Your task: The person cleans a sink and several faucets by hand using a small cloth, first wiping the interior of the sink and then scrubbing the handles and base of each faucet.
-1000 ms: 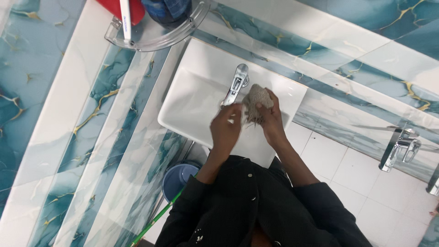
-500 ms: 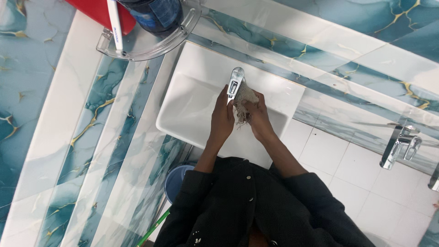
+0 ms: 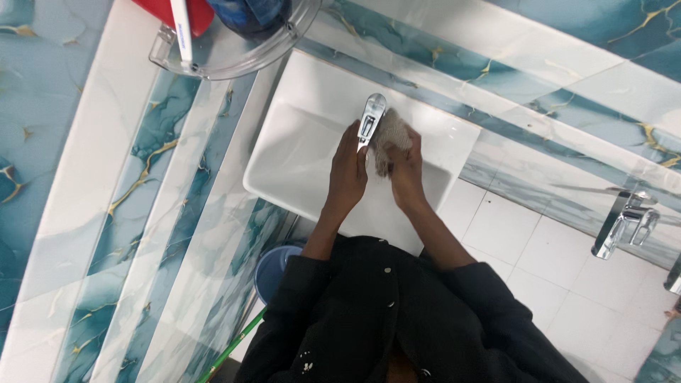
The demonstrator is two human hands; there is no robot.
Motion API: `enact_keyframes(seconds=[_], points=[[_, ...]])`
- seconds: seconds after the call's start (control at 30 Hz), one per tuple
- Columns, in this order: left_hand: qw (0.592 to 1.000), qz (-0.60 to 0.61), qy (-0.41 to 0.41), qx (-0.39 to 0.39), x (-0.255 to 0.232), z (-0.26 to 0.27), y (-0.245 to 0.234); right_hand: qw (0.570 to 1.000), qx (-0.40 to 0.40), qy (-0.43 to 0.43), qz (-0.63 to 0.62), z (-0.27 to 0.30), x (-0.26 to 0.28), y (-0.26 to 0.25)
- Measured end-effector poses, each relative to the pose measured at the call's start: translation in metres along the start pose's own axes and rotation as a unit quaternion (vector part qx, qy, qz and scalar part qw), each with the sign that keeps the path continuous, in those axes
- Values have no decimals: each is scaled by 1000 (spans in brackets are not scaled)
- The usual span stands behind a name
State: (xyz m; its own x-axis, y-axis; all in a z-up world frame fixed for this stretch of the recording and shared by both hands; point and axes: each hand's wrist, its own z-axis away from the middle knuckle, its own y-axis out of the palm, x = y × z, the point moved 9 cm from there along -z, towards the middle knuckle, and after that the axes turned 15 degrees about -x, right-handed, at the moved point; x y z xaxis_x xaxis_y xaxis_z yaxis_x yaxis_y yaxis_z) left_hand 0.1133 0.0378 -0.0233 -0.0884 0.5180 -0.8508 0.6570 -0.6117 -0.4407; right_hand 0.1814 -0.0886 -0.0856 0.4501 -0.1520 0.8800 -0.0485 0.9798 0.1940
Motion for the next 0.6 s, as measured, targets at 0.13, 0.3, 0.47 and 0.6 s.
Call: enact_keyframes(seconds=[0.13, 0.3, 0.47, 0.6], points=[[1000, -5, -4, 16, -5, -5, 3, 998, -13, 29, 60, 5, -18, -1], [999, -4, 46, -13, -14, -4, -5, 998, 46, -35, 11, 10, -6, 2], [1000, -3, -9, 18, -7, -4, -2, 998, -20, -13, -50, -9, 8, 7], [1000, 2, 15, 7, -12, -7, -3, 995, 15, 102, -2, -8, -12, 15]])
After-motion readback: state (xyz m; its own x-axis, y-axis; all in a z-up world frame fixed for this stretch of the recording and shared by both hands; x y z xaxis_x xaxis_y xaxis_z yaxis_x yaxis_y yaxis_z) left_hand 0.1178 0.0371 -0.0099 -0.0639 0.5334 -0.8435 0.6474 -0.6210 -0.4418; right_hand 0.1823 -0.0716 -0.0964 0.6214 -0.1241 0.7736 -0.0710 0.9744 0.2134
